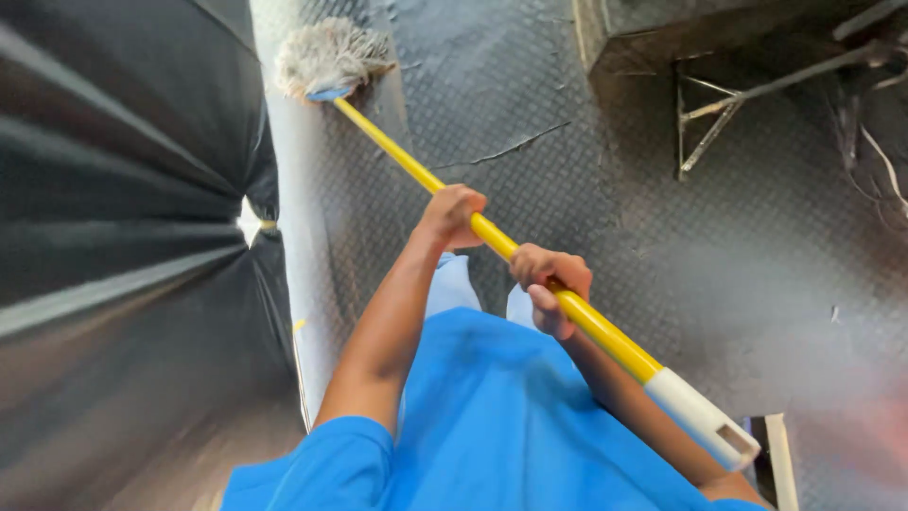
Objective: Mopping the black textured floor of a stage or platform in a restaurant or bar area.
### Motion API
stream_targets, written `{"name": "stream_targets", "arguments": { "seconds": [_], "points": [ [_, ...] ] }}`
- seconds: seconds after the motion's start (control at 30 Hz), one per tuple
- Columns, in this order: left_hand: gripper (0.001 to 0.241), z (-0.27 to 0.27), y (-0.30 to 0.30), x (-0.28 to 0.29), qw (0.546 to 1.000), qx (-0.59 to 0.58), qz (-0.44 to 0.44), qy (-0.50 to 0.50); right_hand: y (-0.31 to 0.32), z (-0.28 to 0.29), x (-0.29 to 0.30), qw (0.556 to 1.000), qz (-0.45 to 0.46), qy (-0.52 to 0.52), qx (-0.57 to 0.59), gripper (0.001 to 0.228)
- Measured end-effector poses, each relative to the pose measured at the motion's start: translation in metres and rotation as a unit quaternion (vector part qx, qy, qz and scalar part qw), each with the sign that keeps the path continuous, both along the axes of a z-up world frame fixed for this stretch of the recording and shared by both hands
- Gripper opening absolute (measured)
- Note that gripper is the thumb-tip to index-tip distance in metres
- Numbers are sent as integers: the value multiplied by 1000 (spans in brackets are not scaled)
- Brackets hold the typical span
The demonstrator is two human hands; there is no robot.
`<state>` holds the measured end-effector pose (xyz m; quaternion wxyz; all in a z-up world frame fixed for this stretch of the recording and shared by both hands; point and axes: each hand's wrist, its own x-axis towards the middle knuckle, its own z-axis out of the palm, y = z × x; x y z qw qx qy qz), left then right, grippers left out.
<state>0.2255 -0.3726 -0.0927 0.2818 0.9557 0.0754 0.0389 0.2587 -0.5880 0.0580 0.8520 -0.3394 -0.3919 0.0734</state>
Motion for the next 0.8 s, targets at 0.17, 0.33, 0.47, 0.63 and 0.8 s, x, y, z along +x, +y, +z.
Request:
{"name": "stream_targets", "arguments": {
  "seconds": [0.17, 0.33, 0.47, 0.63, 0.8],
  "points": [
    [51, -28, -62, -20, 982, -91, 17, -163, -60, 21, -13, 1000, 21, 12, 3, 21],
    [36, 61, -124, -49, 989, -28, -9, -147, -103, 62, -35, 988, 90, -44, -117, 14],
    [34, 34, -107, -54, 987, -33, 13, -159, -70, 32, -54, 997, 13, -44, -64, 13],
    [32, 26, -78, -56, 969, -19, 74, -233, -33, 42, -51, 996, 29, -59, -55, 32],
    [34, -3, -62, -60, 983, -34, 90, -158, -32, 1, -60, 998, 36, -45, -18, 33]
  ]
}}
